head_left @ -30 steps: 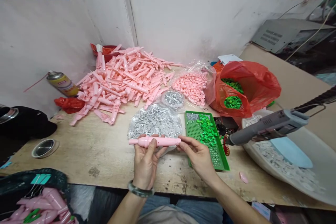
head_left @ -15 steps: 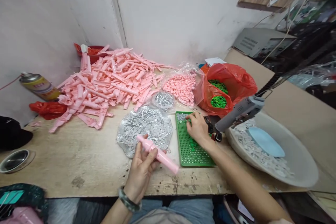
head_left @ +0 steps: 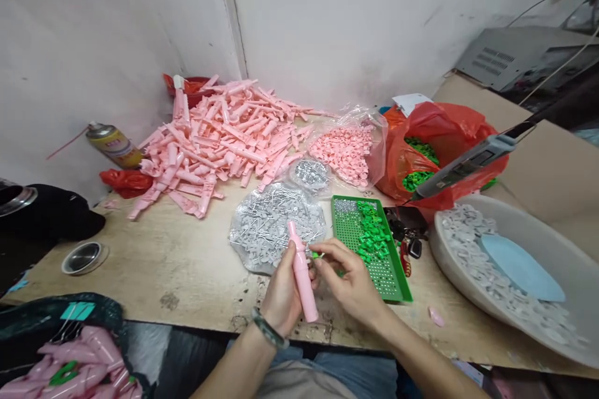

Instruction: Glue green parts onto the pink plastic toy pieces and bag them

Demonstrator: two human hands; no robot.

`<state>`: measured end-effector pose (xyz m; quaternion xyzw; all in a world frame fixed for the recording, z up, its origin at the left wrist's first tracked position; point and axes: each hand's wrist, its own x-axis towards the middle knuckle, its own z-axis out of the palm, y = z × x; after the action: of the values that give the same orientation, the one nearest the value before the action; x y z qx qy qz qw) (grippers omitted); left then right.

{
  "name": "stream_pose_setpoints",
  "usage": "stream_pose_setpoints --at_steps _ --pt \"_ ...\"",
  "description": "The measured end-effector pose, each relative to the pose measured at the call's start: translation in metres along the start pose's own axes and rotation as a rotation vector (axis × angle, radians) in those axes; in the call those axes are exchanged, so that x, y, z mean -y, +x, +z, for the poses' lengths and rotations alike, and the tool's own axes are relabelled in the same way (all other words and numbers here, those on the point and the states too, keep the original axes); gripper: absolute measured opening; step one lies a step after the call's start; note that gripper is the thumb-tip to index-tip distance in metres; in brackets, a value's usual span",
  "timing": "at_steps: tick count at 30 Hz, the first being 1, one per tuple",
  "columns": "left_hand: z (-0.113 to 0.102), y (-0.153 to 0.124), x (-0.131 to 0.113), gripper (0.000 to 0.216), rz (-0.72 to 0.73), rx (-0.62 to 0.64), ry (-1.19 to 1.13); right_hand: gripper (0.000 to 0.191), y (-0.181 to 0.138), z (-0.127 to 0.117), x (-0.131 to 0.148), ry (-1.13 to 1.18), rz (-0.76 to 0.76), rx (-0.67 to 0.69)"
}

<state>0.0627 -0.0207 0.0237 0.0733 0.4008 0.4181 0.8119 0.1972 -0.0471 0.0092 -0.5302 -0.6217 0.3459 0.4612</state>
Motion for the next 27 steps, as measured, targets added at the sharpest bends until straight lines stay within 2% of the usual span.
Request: stream_pose_setpoints --at_steps 4,7,11,12,14,16,20,23,27 --pt "-0.004 0.002 0.001 0.031 0.139 -0.043 0.06 0.009 -0.012 0.017 0.0 0.172 0.048 -0.098" --pt "-0.009 0.004 0.0 0.038 0.223 -0.059 0.136 0.007 -0.013 0.019 -0.001 0.221 0.085 -0.078" --pt "-0.012 0.003 -0.001 0.037 0.293 -0.064 0.199 0.017 -0.011 0.021 -0.002 0.326 0.221 -0.082" --pt "-0.012 0.002 -0.001 0.037 0.284 -0.059 0.202 0.017 -0.01 0.021 -0.003 0.368 0.271 -0.094" --pt "-0.011 0.001 0.0 0.038 0.254 -0.034 0.197 0.029 -0.007 0.021 -0.004 0.412 0.34 -0.116" --pt "-0.011 -0.001 0.002 0.039 0.243 -0.01 0.203 0.035 -0.005 0.02 -0.005 0.387 0.324 -0.128" --pt "-0.013 -0.003 0.005 0.041 0.274 -0.003 0.296 0.017 -0.005 0.02 -0.004 0.377 0.251 -0.112" --pt "-0.015 -0.006 0.005 0.041 0.311 -0.034 0.442 0.017 -0.006 0.022 -0.002 0.378 0.228 -0.138" --pt "-0.016 -0.014 0.002 0.035 0.479 -0.035 0.723 0.018 -0.007 0.021 0.002 0.371 0.235 -0.136"
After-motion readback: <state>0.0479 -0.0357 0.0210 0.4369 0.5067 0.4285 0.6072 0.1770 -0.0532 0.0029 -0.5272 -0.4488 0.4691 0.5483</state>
